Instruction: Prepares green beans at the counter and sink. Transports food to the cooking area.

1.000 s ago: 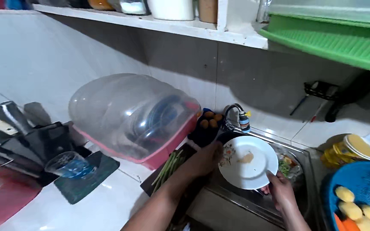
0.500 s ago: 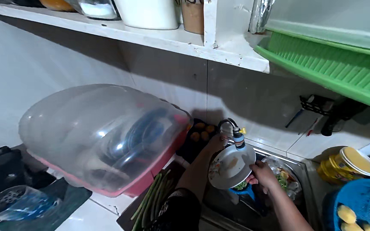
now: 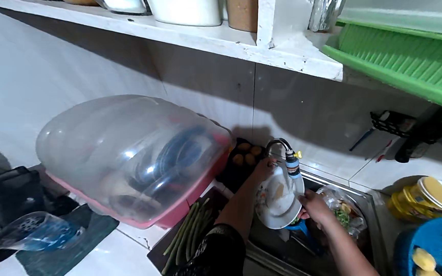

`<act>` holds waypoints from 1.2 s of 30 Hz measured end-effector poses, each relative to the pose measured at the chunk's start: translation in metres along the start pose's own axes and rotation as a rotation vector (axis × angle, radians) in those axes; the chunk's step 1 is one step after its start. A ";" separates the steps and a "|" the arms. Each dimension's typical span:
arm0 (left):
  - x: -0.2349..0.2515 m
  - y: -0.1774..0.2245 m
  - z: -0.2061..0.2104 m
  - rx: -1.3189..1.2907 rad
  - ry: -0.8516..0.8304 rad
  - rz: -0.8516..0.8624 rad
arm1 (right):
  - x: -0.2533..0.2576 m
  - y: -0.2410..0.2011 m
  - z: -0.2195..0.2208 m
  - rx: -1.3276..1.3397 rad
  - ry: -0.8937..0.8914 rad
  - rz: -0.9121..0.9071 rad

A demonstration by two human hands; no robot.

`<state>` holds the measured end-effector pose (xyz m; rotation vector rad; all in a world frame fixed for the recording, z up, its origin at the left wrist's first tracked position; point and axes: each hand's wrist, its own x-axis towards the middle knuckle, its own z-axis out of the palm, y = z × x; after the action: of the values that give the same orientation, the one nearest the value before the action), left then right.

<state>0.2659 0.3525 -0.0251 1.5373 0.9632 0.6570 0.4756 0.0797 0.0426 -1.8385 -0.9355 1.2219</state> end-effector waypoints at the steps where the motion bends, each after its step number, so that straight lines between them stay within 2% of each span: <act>1: 0.000 0.001 0.001 0.007 -0.001 -0.005 | 0.001 0.004 0.000 0.001 0.003 -0.004; 8: -0.003 0.010 0.002 0.056 0.005 0.021 | -0.005 0.018 -0.002 -0.001 0.025 -0.027; 15: 0.005 0.007 0.000 0.186 0.026 0.076 | -0.017 0.015 -0.023 -0.077 0.070 -0.095; 21: 0.006 0.015 -0.002 0.290 0.064 0.108 | -0.024 0.070 -0.056 0.042 0.167 -0.182; 23: 0.001 0.017 0.008 0.482 0.140 0.112 | -0.030 0.091 -0.062 0.104 0.228 -0.216; 25: -0.017 0.018 0.033 0.736 0.327 0.147 | -0.036 0.109 -0.064 0.140 0.302 -0.283; 27: -0.043 0.024 0.063 0.841 0.464 0.209 | -0.039 0.121 -0.065 0.162 0.360 -0.354; 28: -0.059 0.029 0.079 0.827 0.474 0.241 | -0.040 0.123 -0.065 0.172 0.389 -0.388; 30: -0.083 0.033 0.113 0.647 0.369 0.239 | -0.042 0.127 -0.062 0.165 0.446 -0.442; 33: -0.078 0.024 0.141 0.128 0.018 0.025 | -0.038 0.136 -0.057 0.124 0.508 -0.516; 36: -0.068 0.021 0.151 -0.337 -0.107 -0.122 | -0.034 0.139 -0.052 0.060 0.563 -0.588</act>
<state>0.3623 0.2157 -0.0268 1.1946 0.8121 0.6095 0.5393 -0.0238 -0.0487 -1.5624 -0.9886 0.3413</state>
